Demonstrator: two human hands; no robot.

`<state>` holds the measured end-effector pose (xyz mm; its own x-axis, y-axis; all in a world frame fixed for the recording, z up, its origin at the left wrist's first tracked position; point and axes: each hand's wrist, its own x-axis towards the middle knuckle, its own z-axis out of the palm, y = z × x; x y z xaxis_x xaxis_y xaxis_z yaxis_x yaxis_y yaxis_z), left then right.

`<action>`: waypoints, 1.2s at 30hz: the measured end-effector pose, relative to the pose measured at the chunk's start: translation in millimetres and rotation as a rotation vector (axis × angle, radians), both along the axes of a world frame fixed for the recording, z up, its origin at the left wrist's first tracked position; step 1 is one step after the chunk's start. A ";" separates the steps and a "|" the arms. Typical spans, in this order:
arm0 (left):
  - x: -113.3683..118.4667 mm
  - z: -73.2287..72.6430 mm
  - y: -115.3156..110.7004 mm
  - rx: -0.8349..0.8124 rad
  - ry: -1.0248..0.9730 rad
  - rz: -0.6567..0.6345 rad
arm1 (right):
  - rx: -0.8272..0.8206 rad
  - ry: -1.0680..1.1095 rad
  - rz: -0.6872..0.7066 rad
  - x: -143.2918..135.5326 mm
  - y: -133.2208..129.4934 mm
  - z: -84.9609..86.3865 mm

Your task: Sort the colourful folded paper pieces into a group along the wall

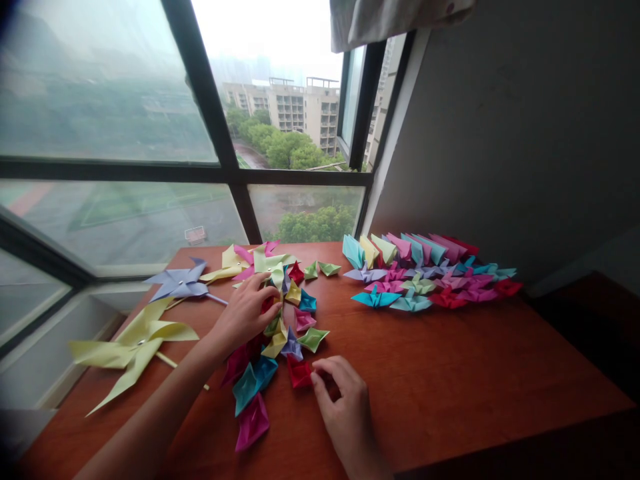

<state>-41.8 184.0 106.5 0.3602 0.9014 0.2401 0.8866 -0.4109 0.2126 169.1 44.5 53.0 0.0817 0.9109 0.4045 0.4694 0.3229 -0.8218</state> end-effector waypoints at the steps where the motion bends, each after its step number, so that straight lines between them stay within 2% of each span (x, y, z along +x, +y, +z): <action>1: -1.5 -0.1 -2.1 0.000 -0.002 -0.015 | 0.000 -0.006 0.008 -0.1 -0.8 0.5; 7: -4.3 4.3 -8.1 0.014 0.003 -0.055 | 0.000 -0.021 0.040 3.1 -8.8 -0.9; 11: 8.4 8.8 6.0 0.031 0.018 -0.010 | 0.001 -0.028 0.044 5.3 -10.3 -1.8; 15: 26.0 7.2 22.9 -0.007 0.044 0.029 | 0.007 -0.030 0.050 5.2 -9.8 -2.0; 18: 29.9 6.5 28.1 -0.027 0.041 0.071 | 0.011 -0.028 0.057 5.8 -10.4 -2.9; 21: 20.7 9.2 31.7 -0.046 0.007 0.095 | -0.006 -0.018 0.054 6.5 -10.7 -3.5; 30: -28.1 20.5 52.0 -0.102 -0.220 0.148 | -0.021 0.008 0.040 6.1 -10.3 -3.2; 36: -29.1 16.3 54.2 -0.128 -0.347 0.126 | -0.011 0.004 0.039 5.8 -9.4 -2.2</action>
